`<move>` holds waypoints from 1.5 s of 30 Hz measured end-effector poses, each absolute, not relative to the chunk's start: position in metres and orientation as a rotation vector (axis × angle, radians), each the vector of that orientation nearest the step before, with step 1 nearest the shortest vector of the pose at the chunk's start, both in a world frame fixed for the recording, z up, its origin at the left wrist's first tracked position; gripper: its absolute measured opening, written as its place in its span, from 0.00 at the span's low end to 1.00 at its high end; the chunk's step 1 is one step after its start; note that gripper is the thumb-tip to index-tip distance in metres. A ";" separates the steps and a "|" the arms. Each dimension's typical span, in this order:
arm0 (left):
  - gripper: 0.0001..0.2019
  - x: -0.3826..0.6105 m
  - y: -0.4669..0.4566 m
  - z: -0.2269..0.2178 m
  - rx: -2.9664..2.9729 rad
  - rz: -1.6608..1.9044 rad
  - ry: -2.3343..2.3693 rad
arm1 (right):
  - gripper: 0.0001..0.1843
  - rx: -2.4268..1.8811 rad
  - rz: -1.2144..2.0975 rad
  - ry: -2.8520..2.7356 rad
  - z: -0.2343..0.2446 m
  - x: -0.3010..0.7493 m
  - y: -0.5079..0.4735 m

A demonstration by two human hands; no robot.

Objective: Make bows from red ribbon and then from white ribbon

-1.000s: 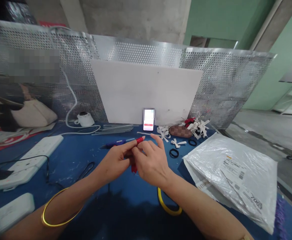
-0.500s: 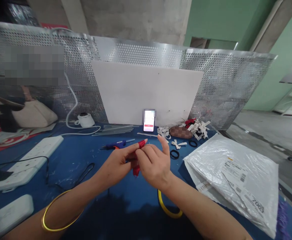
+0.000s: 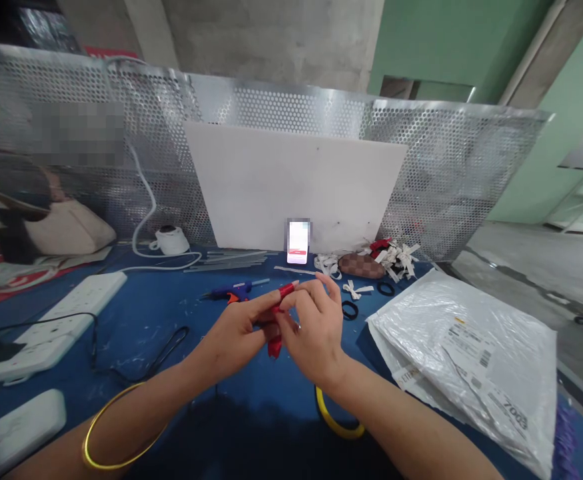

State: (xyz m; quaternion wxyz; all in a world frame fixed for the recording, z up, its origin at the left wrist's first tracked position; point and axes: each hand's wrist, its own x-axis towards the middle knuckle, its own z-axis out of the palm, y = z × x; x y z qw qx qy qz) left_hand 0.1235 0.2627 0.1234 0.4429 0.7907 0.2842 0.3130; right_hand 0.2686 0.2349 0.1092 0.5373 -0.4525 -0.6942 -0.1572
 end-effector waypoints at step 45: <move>0.32 0.115 0.269 0.142 1.204 0.727 0.473 | 0.06 -0.378 1.703 -0.593 0.113 0.273 0.253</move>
